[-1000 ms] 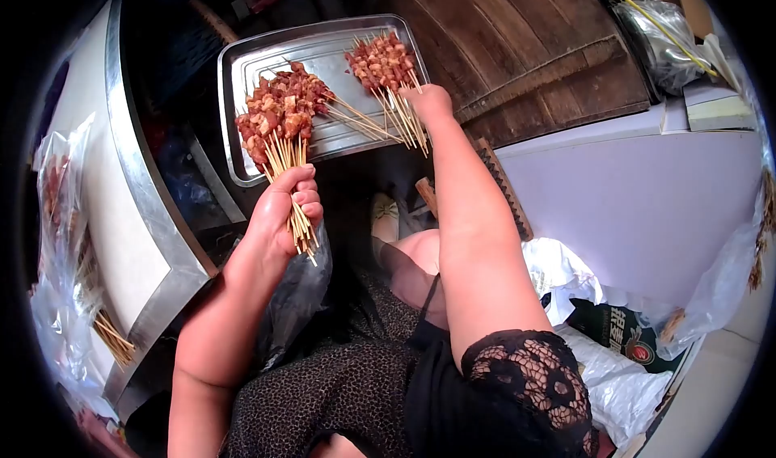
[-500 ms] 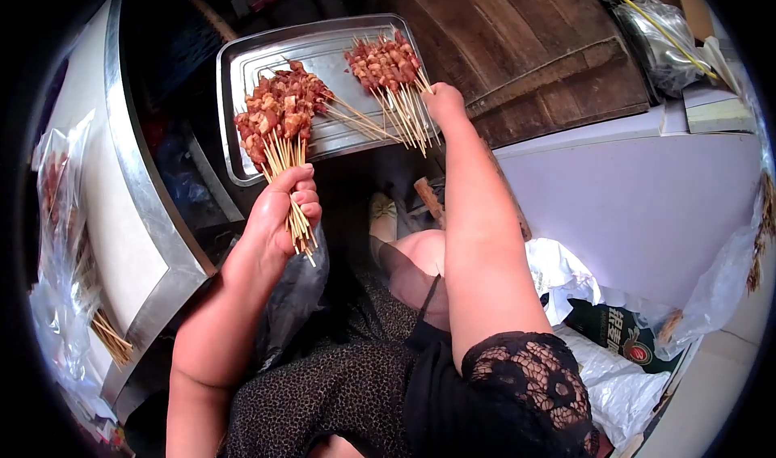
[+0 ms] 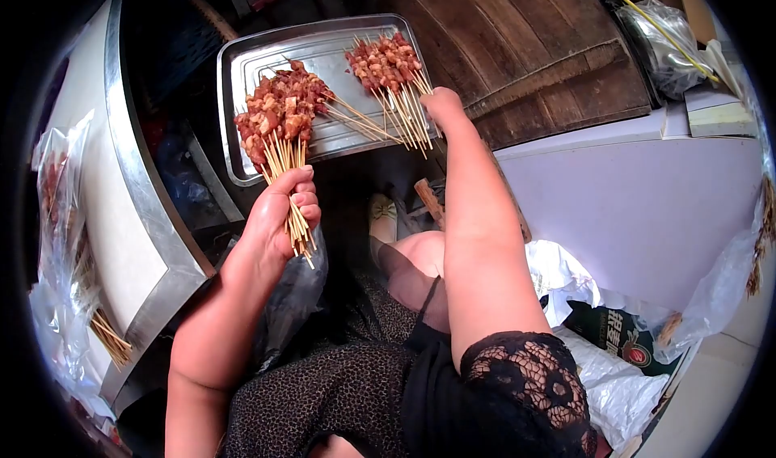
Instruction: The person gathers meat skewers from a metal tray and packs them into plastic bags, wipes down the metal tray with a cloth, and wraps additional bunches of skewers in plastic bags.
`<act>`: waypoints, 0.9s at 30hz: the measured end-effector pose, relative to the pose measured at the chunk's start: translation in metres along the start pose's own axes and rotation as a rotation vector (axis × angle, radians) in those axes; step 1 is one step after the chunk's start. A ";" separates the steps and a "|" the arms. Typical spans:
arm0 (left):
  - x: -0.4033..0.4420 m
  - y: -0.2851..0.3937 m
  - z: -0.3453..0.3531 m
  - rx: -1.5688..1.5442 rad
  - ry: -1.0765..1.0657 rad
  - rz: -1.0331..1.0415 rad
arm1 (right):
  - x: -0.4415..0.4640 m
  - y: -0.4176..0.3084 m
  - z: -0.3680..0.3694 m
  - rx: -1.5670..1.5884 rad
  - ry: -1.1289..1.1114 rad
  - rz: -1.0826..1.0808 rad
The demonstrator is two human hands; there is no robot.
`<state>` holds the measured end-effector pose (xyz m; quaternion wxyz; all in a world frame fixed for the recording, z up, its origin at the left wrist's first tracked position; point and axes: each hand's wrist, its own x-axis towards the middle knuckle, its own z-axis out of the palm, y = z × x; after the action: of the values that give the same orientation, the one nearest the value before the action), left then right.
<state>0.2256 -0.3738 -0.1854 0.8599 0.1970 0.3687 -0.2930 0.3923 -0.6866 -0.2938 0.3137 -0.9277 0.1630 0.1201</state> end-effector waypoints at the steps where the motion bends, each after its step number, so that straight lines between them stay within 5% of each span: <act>1: 0.000 0.000 0.000 0.002 0.000 -0.002 | -0.004 -0.004 -0.001 0.273 -0.122 0.121; 12: 0.000 -0.002 -0.002 0.012 -0.007 0.015 | -0.021 -0.031 0.004 0.582 -0.135 0.355; 15: 0.001 -0.002 -0.003 0.006 -0.016 0.013 | -0.019 -0.027 0.008 0.497 -0.121 0.281; 20: 0.000 -0.002 -0.002 0.004 -0.018 0.017 | 0.018 0.013 0.033 -0.080 0.113 -0.102; 27: 0.001 -0.002 -0.002 0.001 -0.012 0.013 | 0.004 -0.010 0.000 0.020 -0.081 0.130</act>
<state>0.2243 -0.3745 -0.1873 0.8639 0.1979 0.3620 -0.2889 0.4000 -0.6803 -0.2903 0.3209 -0.9063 0.2113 0.1762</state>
